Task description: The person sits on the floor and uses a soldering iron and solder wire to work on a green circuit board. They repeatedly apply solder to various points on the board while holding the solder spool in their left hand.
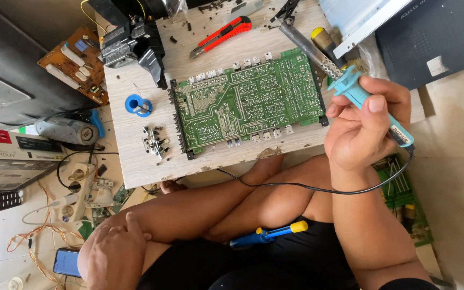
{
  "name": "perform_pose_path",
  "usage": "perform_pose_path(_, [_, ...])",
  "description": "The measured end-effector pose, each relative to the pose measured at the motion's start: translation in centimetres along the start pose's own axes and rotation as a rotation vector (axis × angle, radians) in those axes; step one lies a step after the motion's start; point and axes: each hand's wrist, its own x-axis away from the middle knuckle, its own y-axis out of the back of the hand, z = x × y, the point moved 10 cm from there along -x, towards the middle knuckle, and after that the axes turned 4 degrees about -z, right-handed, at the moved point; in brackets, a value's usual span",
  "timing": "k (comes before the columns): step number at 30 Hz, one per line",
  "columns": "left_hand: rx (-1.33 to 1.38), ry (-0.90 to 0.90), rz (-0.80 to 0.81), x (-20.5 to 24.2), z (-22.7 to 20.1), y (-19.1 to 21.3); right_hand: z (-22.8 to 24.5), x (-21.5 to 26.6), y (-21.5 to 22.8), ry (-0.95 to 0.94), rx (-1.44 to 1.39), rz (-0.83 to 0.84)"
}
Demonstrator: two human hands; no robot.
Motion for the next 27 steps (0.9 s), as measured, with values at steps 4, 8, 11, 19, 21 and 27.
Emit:
perform_pose_path(4, [0.777, 0.232, 0.382, 1.0, 3.8, 12.1, 0.1, 0.0, -0.2, -0.006, 0.013, 0.004])
perform_pose_path(8, [0.732, 0.661, 0.782, 17.0, 17.8, 28.3, -0.5, 0.2, -0.2, -0.007, 0.0, 0.051])
perform_pose_path(11, [0.417, 1.122, 0.976, 34.1, 30.3, 37.8, -0.4, 0.3, -0.1, 0.002, -0.002, 0.048])
perform_pose_path(19, [0.519, 0.926, 0.943, 31.7, 28.1, 38.7, -0.6, 0.4, 0.3, -0.03, -0.003, 0.048])
perform_pose_path(21, [0.445, 0.912, 0.844, 30.6, 27.8, 41.0, -1.2, 0.4, 0.4, -0.036, -0.024, 0.041])
perform_pose_path(27, [0.618, 1.082, 0.02, 25.6, 32.9, 47.1, -2.0, 1.0, 0.5, 0.026, 0.007, 0.034])
